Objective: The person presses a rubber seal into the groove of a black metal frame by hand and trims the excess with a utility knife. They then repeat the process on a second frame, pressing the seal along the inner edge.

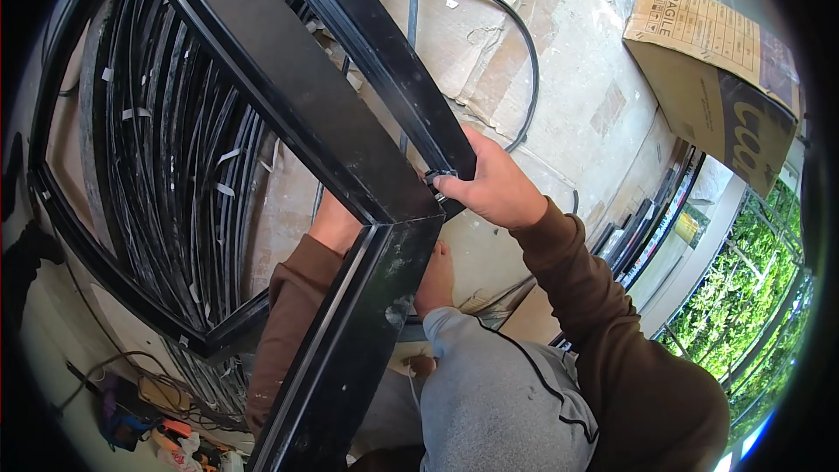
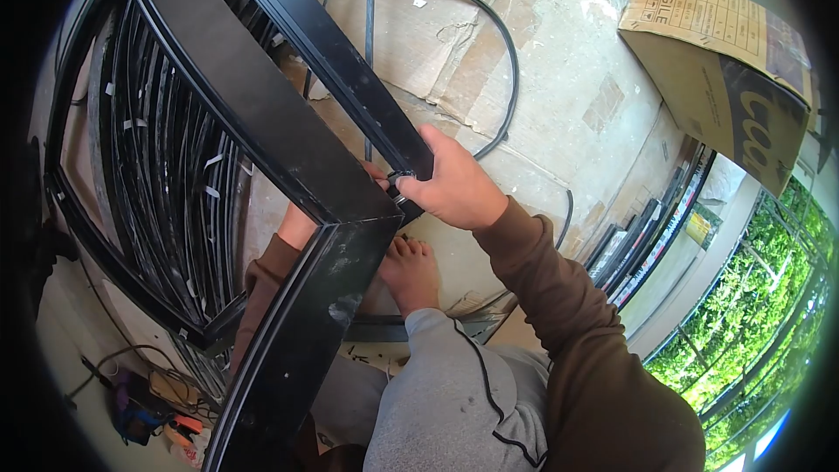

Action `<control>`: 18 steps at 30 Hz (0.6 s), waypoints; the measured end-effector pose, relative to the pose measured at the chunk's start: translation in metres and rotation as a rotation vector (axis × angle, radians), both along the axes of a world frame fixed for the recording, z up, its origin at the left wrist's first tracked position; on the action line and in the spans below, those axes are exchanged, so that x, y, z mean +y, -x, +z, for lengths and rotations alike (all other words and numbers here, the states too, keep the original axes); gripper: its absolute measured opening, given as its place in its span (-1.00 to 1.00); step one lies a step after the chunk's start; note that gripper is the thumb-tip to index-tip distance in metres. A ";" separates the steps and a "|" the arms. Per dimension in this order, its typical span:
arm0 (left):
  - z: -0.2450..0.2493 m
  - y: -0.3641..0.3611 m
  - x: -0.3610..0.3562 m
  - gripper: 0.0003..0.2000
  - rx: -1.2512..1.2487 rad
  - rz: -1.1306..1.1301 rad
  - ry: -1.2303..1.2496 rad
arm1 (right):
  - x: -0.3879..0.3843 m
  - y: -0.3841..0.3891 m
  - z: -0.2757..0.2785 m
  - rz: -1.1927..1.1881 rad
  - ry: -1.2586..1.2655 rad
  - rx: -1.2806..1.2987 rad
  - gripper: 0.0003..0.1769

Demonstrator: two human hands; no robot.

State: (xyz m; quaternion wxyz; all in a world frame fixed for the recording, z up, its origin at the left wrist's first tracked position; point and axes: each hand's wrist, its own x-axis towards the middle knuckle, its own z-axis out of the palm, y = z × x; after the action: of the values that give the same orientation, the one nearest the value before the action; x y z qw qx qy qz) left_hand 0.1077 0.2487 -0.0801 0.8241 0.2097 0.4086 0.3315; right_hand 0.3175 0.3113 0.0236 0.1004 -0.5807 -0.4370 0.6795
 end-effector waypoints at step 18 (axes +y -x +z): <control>0.080 0.035 0.010 -0.80 0.217 -0.106 -0.070 | -0.004 -0.001 -0.003 -0.023 -0.027 -0.020 -0.49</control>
State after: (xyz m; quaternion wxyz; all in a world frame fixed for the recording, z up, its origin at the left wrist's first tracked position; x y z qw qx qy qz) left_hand 0.0729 0.2584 0.0003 0.7836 0.2940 0.4719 0.2770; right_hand 0.3185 0.3073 0.0207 0.1116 -0.5910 -0.4402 0.6667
